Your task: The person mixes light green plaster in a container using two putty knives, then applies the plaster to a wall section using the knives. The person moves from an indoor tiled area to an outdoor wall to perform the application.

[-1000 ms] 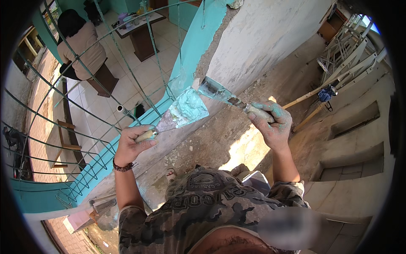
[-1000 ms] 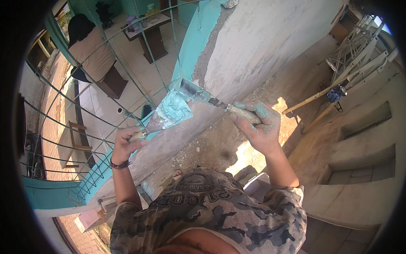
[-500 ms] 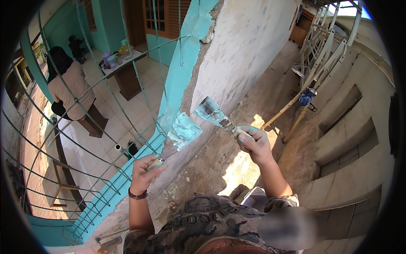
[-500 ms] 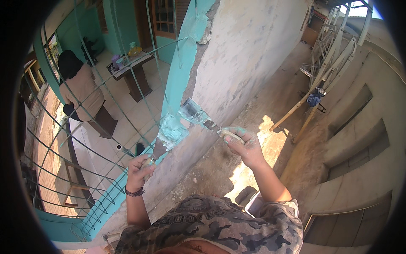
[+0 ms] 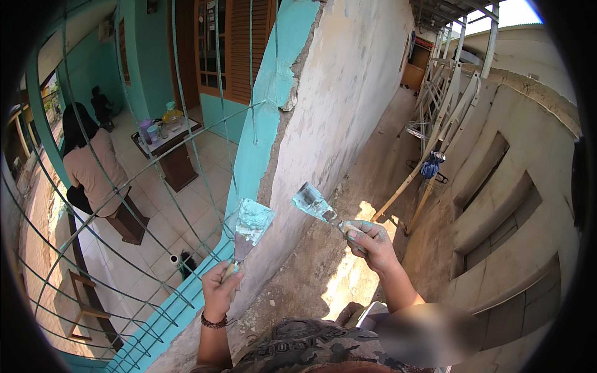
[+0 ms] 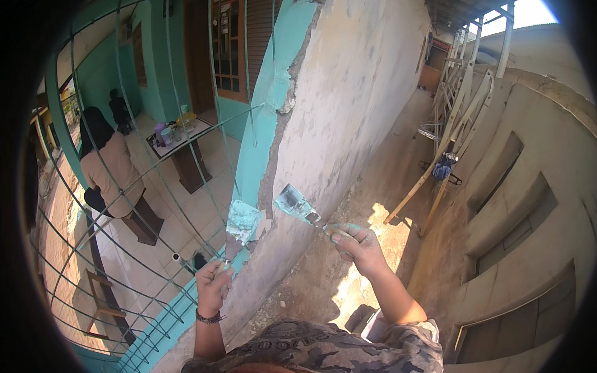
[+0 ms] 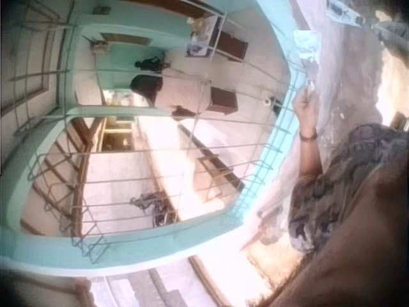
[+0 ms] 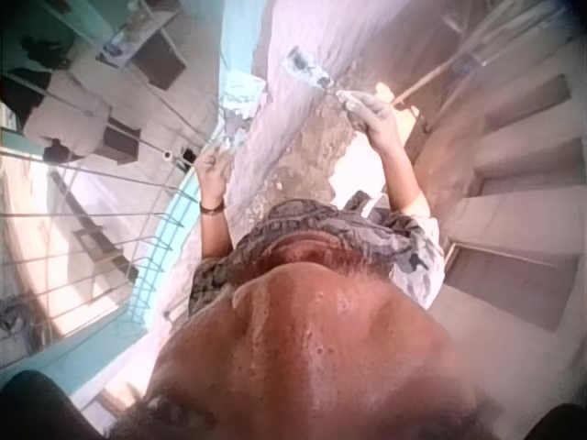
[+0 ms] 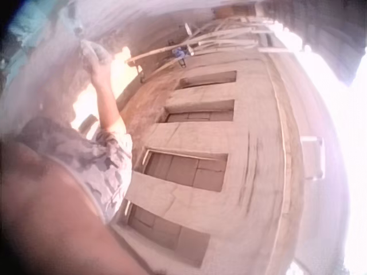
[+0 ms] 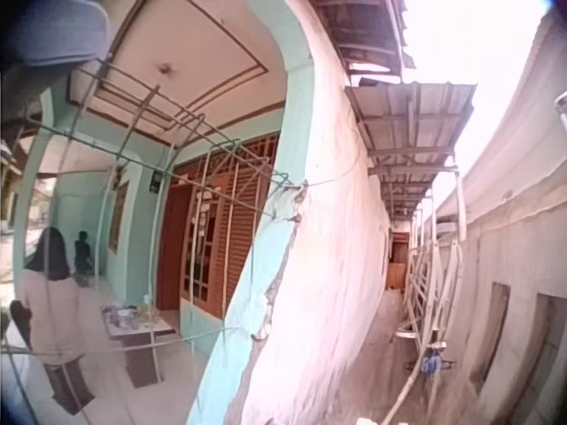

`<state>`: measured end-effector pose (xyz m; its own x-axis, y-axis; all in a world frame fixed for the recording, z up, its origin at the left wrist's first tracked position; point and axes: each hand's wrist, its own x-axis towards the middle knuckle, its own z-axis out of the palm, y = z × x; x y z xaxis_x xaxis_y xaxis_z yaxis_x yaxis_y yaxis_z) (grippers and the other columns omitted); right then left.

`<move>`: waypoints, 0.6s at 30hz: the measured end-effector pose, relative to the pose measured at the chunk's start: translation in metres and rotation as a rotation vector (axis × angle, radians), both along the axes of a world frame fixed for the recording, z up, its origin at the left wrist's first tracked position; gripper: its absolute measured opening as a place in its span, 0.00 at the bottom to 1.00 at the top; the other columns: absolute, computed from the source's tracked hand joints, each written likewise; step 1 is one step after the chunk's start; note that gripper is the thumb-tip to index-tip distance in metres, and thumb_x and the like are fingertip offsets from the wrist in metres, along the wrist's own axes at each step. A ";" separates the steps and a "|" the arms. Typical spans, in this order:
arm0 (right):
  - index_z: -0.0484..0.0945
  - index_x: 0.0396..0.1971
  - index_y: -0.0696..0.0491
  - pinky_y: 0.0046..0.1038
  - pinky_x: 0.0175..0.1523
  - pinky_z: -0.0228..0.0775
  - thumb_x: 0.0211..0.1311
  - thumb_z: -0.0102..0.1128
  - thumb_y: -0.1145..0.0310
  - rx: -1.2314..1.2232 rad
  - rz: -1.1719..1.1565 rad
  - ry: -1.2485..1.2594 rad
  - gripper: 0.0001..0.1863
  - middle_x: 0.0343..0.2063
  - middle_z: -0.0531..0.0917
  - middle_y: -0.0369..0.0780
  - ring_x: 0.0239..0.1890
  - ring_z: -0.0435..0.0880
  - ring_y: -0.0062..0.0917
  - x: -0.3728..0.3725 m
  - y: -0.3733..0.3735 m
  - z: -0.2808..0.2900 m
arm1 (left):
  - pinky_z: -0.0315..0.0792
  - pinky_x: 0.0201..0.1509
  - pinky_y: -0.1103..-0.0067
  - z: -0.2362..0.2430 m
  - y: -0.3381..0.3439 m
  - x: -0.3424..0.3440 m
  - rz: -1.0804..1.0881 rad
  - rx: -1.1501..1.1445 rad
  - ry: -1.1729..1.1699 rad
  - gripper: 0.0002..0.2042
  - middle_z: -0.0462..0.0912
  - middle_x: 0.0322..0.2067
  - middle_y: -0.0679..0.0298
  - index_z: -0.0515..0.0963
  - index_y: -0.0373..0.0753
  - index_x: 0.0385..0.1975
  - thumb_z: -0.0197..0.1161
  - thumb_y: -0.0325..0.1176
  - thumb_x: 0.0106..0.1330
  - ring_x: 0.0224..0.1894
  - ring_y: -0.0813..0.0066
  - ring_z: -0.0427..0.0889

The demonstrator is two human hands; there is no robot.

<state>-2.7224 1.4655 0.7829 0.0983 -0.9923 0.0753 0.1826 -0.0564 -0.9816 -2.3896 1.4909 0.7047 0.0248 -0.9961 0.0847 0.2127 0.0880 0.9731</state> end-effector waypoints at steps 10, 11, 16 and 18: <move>0.79 0.45 0.58 0.16 0.22 0.47 0.61 0.60 0.66 0.089 0.007 0.042 0.15 0.19 0.70 0.26 0.17 0.59 0.10 0.023 0.003 -0.012 | 0.63 0.22 0.86 -0.007 -0.004 0.011 0.006 0.032 0.007 0.10 0.77 0.23 0.69 0.77 0.28 0.39 0.63 0.23 0.58 0.20 0.87 0.70; 0.79 0.45 0.58 0.16 0.22 0.48 0.62 0.60 0.66 0.101 0.005 0.051 0.15 0.19 0.69 0.25 0.17 0.59 0.09 0.024 0.003 -0.015 | 0.64 0.23 0.86 -0.009 -0.004 0.011 0.013 0.035 0.026 0.10 0.77 0.23 0.69 0.77 0.27 0.39 0.63 0.22 0.58 0.20 0.86 0.71; 0.78 0.44 0.61 0.15 0.21 0.50 0.63 0.58 0.69 0.133 0.009 0.015 0.14 0.20 0.72 0.29 0.17 0.61 0.11 0.041 0.002 -0.024 | 0.64 0.24 0.86 -0.015 -0.007 0.021 0.008 0.001 0.063 0.10 0.78 0.25 0.68 0.77 0.27 0.39 0.62 0.22 0.59 0.22 0.86 0.71; 0.78 0.45 0.61 0.16 0.22 0.51 0.63 0.58 0.69 0.137 0.007 0.018 0.14 0.20 0.72 0.29 0.17 0.61 0.11 0.048 0.004 -0.025 | 0.64 0.25 0.86 -0.016 -0.007 0.026 0.006 -0.012 0.055 0.09 0.77 0.25 0.68 0.77 0.27 0.39 0.62 0.21 0.59 0.23 0.86 0.71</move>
